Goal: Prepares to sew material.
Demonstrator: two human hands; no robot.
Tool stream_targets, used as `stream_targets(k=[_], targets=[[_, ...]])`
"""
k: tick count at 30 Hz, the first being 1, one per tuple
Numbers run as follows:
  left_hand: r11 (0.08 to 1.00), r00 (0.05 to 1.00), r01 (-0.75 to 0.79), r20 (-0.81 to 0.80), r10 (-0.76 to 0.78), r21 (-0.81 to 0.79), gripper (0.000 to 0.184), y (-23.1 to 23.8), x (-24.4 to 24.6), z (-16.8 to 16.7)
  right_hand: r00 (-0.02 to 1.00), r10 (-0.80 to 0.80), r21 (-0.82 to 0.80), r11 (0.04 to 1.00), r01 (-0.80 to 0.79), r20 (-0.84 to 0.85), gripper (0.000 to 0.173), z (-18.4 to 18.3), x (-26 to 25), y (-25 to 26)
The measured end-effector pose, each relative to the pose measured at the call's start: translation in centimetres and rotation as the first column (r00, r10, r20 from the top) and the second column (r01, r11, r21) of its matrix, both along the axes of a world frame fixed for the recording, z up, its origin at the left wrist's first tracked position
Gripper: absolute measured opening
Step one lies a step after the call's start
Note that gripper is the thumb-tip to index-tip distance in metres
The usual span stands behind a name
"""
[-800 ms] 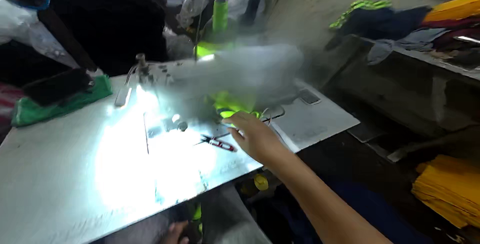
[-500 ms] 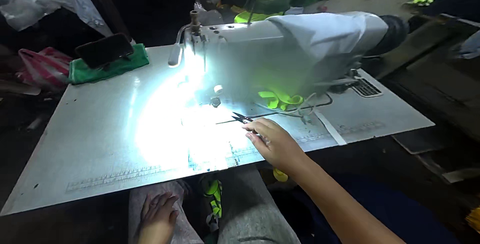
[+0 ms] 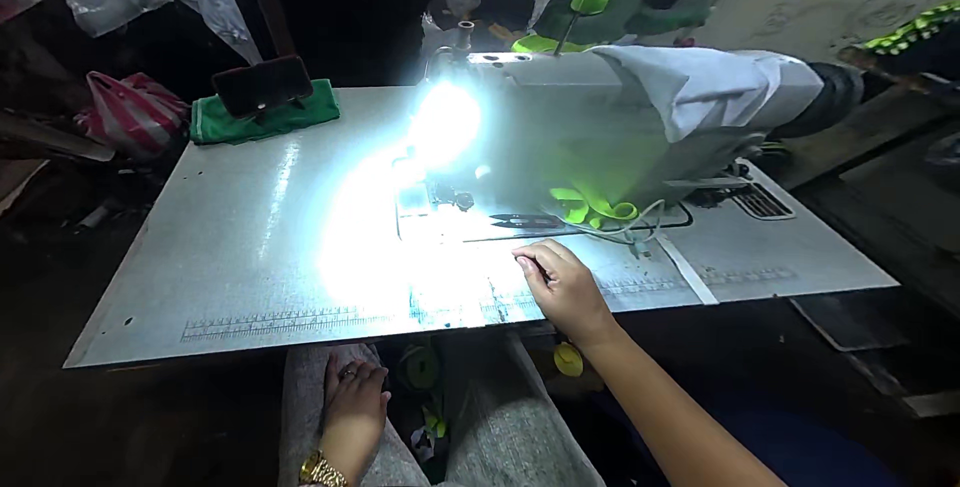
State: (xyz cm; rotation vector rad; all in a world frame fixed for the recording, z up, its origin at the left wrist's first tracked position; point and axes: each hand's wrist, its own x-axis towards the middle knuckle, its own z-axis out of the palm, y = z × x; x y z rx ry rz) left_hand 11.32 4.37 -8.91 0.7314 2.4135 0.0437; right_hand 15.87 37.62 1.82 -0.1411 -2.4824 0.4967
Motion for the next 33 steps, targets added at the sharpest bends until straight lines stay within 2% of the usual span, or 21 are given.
stream_targets(k=[9,13,21,33], targets=[[1.0,1.0,0.023,0.001,-0.023,-0.008,0.044,-0.3,0.4,-0.1,1.0,-0.009,0.011,1.0,0.009,0.005,0.026,-0.1,0.1,-0.2],[0.999,0.998,0.034,-0.054,-0.032,0.04,0.042,-0.6,0.9,-0.6,1.0,-0.012,0.023,1.0,0.012,0.005,0.026,-0.2,0.0,0.1],[0.994,0.998,0.023,-0.063,-0.016,0.107,0.041,-1.1,0.8,-0.7,1.0,0.0,0.016,1.0,0.0,0.009,0.026,0.0,-0.1,0.1],[0.998,0.998,0.049,-0.04,-0.048,0.045,0.044,-0.3,0.5,-0.4,1.0,-0.028,0.04,0.999,0.028,0.012,0.025,0.4,-0.1,-0.1]])
